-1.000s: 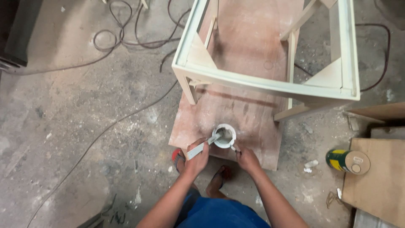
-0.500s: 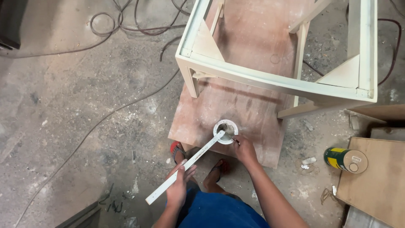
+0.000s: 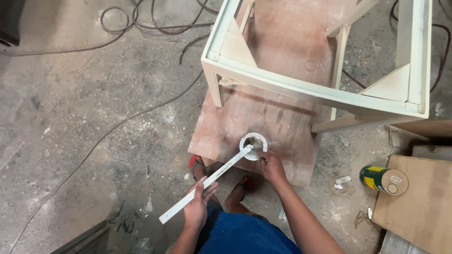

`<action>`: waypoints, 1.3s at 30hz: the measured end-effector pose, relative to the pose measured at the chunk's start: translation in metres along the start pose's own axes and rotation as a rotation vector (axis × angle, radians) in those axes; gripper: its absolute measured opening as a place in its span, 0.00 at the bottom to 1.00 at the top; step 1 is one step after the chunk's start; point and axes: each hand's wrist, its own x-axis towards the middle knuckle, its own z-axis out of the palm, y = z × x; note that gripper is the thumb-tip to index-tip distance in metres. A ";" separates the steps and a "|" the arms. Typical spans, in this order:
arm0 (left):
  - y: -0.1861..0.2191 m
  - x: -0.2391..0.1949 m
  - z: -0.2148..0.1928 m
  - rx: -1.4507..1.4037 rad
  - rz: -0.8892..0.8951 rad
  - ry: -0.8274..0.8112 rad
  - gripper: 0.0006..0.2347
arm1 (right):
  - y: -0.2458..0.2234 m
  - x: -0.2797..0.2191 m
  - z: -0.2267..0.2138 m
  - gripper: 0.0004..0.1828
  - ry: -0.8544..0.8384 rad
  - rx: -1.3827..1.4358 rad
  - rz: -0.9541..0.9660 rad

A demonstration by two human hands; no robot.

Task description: Applying filler to the joints of a wooden chair frame using a small spatula and a stick to prepare it for finishing.

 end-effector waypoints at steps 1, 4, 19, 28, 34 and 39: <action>0.000 0.001 0.000 0.000 0.001 0.001 0.20 | 0.006 0.002 0.001 0.20 -0.001 0.000 -0.001; 0.004 -0.002 -0.001 0.064 0.027 -0.028 0.20 | 0.001 0.002 -0.007 0.17 -0.010 0.150 0.082; 0.001 0.065 0.031 0.764 0.298 -0.355 0.17 | 0.018 -0.071 -0.070 0.09 -0.091 0.816 0.405; 0.172 0.194 0.043 1.537 0.399 -0.325 0.28 | 0.024 -0.080 -0.169 0.09 0.407 1.295 0.033; 0.293 0.081 0.139 0.926 0.820 -0.365 0.18 | -0.106 -0.008 -0.165 0.12 0.138 1.627 -0.406; 0.406 -0.158 0.110 0.547 1.050 -0.918 0.15 | -0.137 0.032 -0.136 0.11 0.298 1.773 -0.491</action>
